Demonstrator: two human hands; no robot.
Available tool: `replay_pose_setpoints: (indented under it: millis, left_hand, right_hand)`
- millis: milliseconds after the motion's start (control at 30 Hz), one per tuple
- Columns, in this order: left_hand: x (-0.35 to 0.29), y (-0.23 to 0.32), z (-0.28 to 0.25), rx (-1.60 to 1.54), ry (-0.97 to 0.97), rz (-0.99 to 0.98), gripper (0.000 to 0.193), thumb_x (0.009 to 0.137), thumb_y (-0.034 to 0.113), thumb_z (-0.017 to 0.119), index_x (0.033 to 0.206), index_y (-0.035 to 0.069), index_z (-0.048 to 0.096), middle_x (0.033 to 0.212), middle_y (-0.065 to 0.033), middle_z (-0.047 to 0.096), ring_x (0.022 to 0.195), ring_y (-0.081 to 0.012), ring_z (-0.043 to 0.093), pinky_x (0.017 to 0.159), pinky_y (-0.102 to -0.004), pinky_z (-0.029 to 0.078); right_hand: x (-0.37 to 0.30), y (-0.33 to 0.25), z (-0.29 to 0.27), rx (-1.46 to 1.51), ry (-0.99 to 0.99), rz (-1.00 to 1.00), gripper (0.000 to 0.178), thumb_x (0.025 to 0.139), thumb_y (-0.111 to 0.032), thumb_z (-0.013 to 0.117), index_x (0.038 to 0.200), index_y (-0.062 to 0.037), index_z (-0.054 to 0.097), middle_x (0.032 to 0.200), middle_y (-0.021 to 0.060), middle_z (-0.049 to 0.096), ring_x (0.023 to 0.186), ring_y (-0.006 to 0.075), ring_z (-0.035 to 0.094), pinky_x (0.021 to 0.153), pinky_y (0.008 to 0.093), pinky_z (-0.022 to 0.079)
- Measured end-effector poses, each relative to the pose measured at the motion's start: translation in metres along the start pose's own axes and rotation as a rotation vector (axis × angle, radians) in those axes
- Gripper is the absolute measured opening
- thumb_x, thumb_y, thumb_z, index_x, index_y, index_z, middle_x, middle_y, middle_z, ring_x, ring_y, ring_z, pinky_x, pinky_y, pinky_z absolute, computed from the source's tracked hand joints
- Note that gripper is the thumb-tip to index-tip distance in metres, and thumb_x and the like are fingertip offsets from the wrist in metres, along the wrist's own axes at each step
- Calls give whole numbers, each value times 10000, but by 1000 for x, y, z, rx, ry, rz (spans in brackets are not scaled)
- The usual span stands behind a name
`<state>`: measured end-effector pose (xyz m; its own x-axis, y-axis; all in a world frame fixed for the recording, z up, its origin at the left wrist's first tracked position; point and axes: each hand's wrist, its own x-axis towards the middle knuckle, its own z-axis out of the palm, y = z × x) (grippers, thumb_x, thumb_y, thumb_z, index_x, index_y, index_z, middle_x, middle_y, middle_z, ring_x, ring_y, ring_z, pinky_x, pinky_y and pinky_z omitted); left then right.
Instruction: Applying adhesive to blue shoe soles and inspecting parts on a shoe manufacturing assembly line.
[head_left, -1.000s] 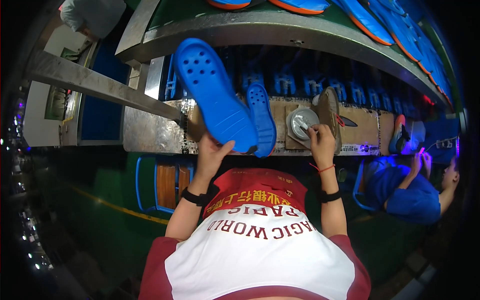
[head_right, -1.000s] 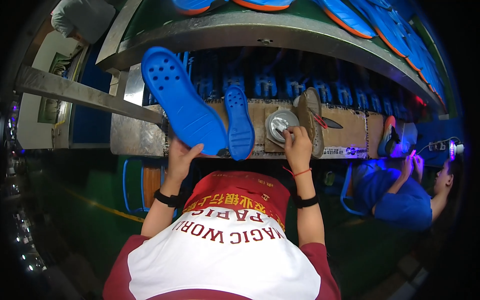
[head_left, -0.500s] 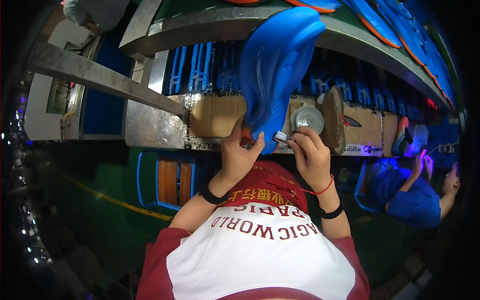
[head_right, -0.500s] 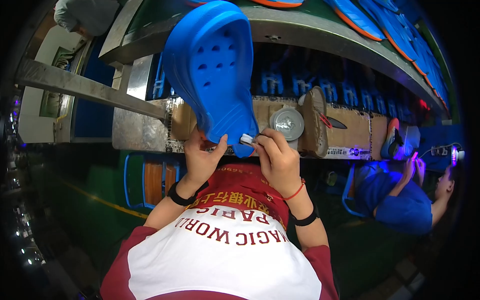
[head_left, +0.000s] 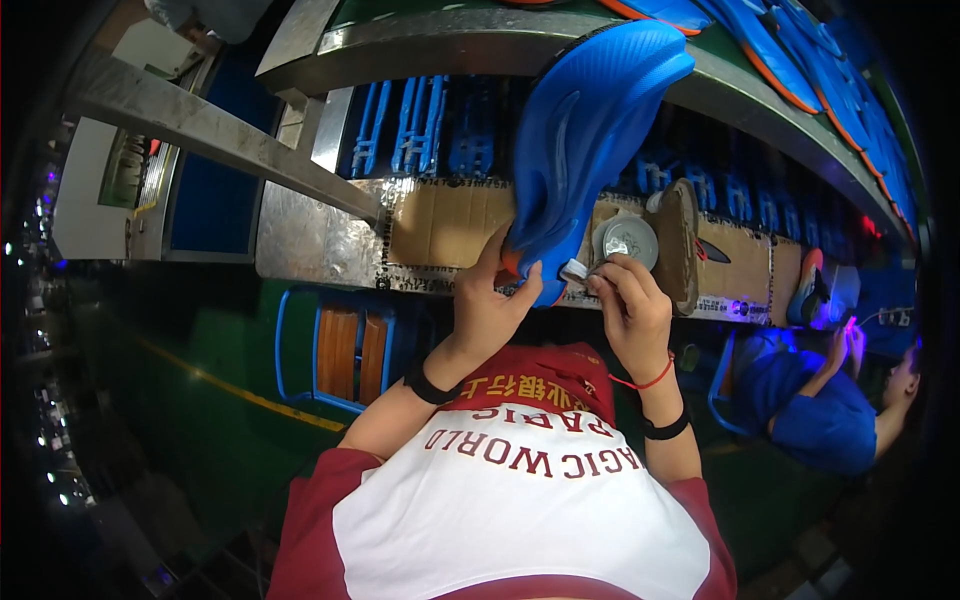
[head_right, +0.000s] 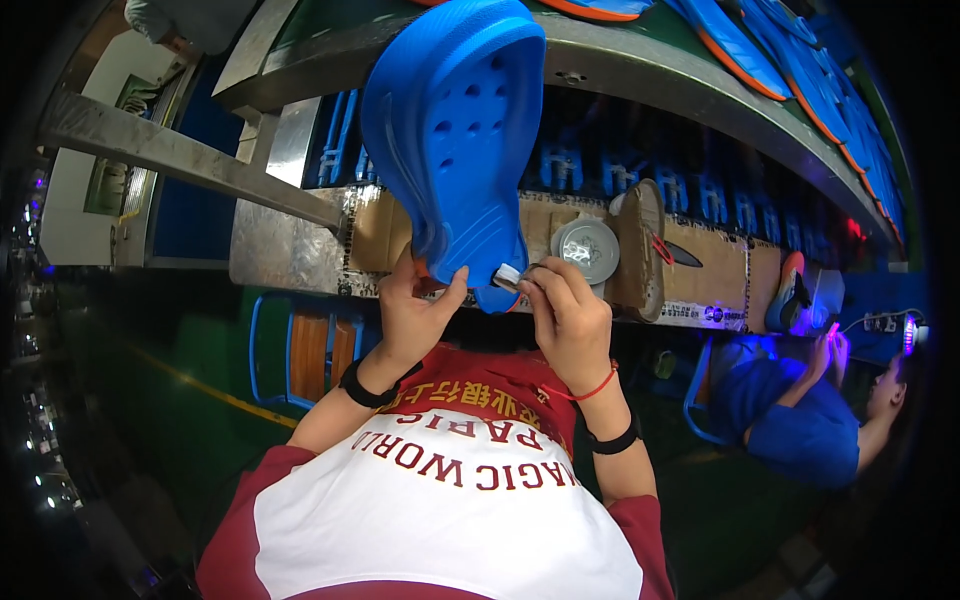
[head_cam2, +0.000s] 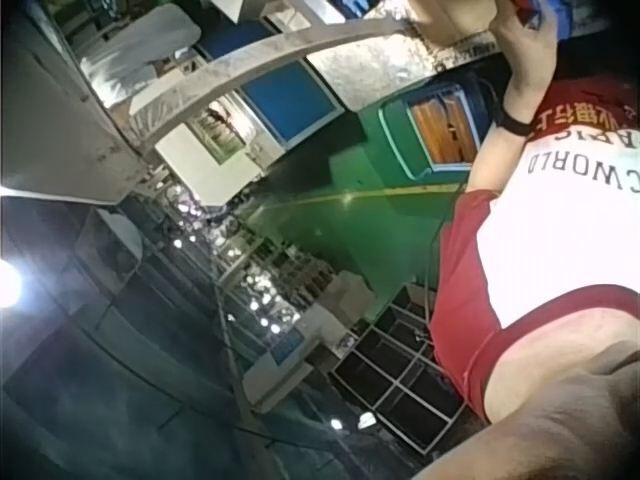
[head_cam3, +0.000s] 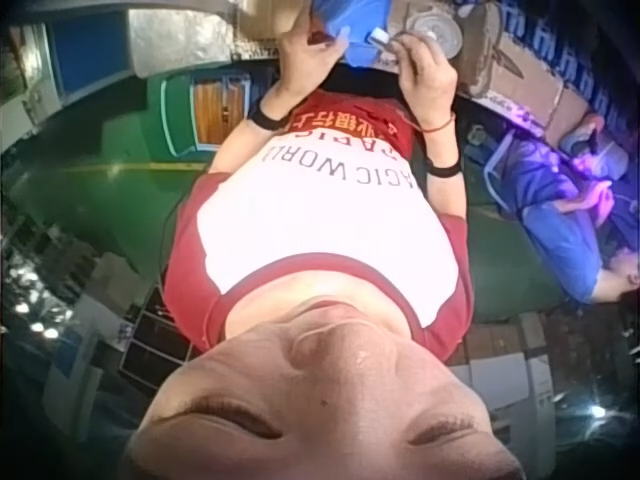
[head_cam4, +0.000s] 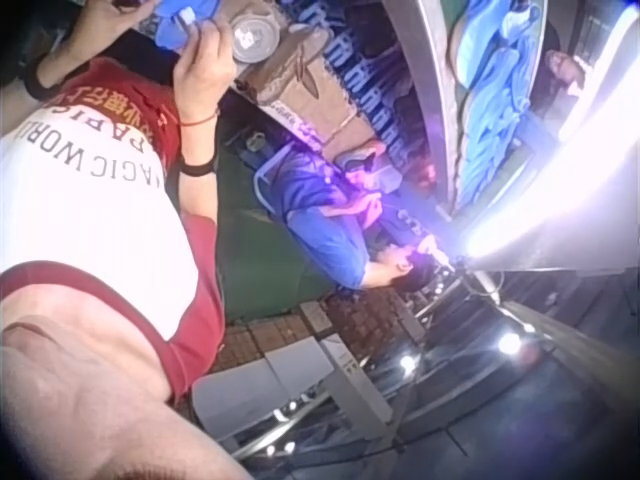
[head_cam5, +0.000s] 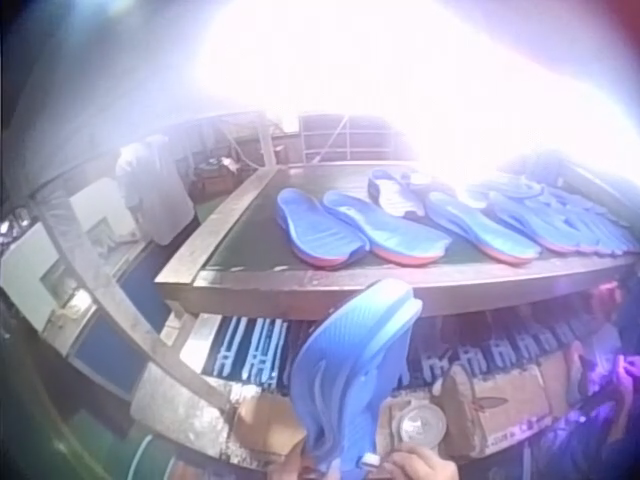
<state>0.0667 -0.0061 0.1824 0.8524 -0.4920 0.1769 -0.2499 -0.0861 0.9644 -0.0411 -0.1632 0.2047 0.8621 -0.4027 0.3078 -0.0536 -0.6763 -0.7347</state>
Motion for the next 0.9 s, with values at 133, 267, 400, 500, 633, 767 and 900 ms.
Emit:
replay_pose_setpoints:
  millis: [133,267,400,500,633,767,900]
  left_hand:
    - [0,-2,-1,16,-10,-4,441,839,4,691,1236,-62,512,976,-133,692,875,-167,689,754,-294,585]
    - [-1,-2,1,-20,-12,-41,531,822,29,691,1307,-54,491,929,-174,695,854,-205,713,742,-302,575]
    - [9,4,-1,-47,-26,-74,532,819,19,688,1307,-54,488,926,-153,693,843,-195,710,749,-295,577]
    - [41,12,-18,-118,-113,-114,439,814,-4,683,1221,-47,523,993,-109,674,865,-173,684,771,-302,577]
    - [128,25,-48,-265,44,243,515,829,-5,674,1276,-43,420,1020,-138,648,805,-182,682,701,-286,583]
    - [212,48,-105,-196,-62,-122,523,851,72,679,1273,-52,395,1003,-150,635,668,-140,636,556,-191,529]
    - [269,50,-120,-308,-102,-226,586,866,172,722,1278,-76,386,985,-134,603,624,-124,609,546,-210,526]
  right_hand:
    - [-1,2,0,-95,38,-55,121,827,37,676,937,22,627,959,154,656,694,248,676,588,294,522]
    - [-2,4,-3,-122,53,-46,122,828,36,675,940,23,627,967,163,656,703,264,673,601,310,522]
    - [-2,6,-11,-132,152,-32,120,819,21,688,927,8,638,967,154,654,709,295,668,590,333,526]
    - [-1,9,-20,-104,264,23,107,821,39,678,919,19,638,978,167,655,723,274,671,593,325,528]
    - [-5,12,-24,-86,268,23,105,821,46,674,916,24,636,975,167,653,728,258,655,582,309,513]
    - [-13,15,-18,-41,233,77,105,829,19,676,925,19,633,965,152,653,725,259,655,587,311,512]
    - [-22,31,-10,-70,215,60,93,837,4,670,918,7,625,946,151,647,748,297,656,615,342,517]
